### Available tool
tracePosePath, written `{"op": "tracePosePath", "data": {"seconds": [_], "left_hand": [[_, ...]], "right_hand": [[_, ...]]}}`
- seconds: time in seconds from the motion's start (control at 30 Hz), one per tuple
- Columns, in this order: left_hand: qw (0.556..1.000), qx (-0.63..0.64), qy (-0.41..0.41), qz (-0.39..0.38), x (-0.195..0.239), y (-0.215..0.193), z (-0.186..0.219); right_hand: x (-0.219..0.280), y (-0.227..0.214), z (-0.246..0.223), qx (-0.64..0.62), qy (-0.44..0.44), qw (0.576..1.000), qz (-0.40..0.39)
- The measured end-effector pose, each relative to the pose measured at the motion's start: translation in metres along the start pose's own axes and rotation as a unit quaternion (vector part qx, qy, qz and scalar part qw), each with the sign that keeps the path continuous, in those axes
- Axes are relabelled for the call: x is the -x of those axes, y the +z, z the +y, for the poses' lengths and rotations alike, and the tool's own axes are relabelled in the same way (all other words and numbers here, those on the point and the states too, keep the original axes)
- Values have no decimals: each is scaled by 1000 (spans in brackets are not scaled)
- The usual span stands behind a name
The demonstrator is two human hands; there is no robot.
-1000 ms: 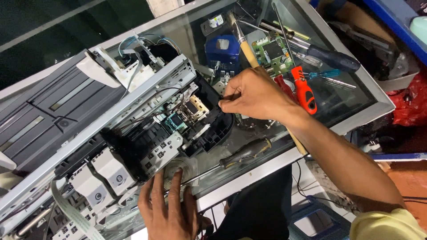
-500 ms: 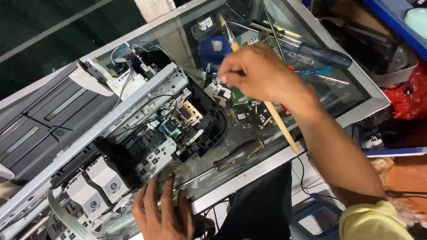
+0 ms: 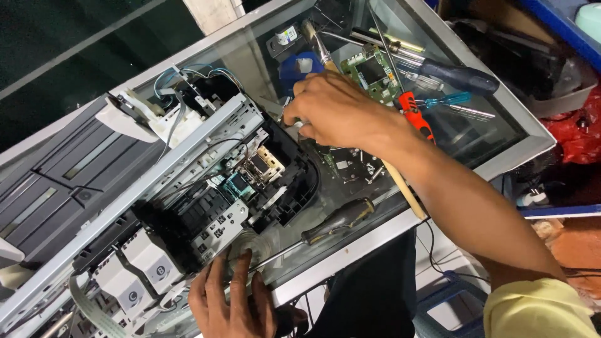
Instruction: The person works on the internal components of a disassembled printer, using a screwdriver to adjust parts and handling small white plastic pieces. They manipulate wires and mechanical parts within the printer's chassis.
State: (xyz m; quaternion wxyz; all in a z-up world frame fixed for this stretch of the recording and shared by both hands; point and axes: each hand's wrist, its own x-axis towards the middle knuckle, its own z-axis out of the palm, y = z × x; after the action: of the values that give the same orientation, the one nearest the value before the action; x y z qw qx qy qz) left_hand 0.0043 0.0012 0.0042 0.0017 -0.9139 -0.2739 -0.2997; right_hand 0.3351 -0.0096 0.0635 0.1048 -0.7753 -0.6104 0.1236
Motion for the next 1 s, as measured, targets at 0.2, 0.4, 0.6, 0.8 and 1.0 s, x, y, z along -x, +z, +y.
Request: {"op": "tracePosePath", "data": {"seconds": [0.2,0.4,0.6,0.8,1.0], "left_hand": [[1000,15,-9,6,1,-2,0],[998,20,41,35,-8,-3,0],[1000,26,-5,2,4,-2,-3],[999,29,23,0,4,-2,-9],[999,34,0,-16,9,-4,-9]], "right_hand": [[5,1,26,25,-38,996,82],[10,12,43,0,-157,972,173],[14,9,36,16,-209,954,214],[21,7,30,42,-182,953,238],[22,6,21,31,-203,939,276]]}}
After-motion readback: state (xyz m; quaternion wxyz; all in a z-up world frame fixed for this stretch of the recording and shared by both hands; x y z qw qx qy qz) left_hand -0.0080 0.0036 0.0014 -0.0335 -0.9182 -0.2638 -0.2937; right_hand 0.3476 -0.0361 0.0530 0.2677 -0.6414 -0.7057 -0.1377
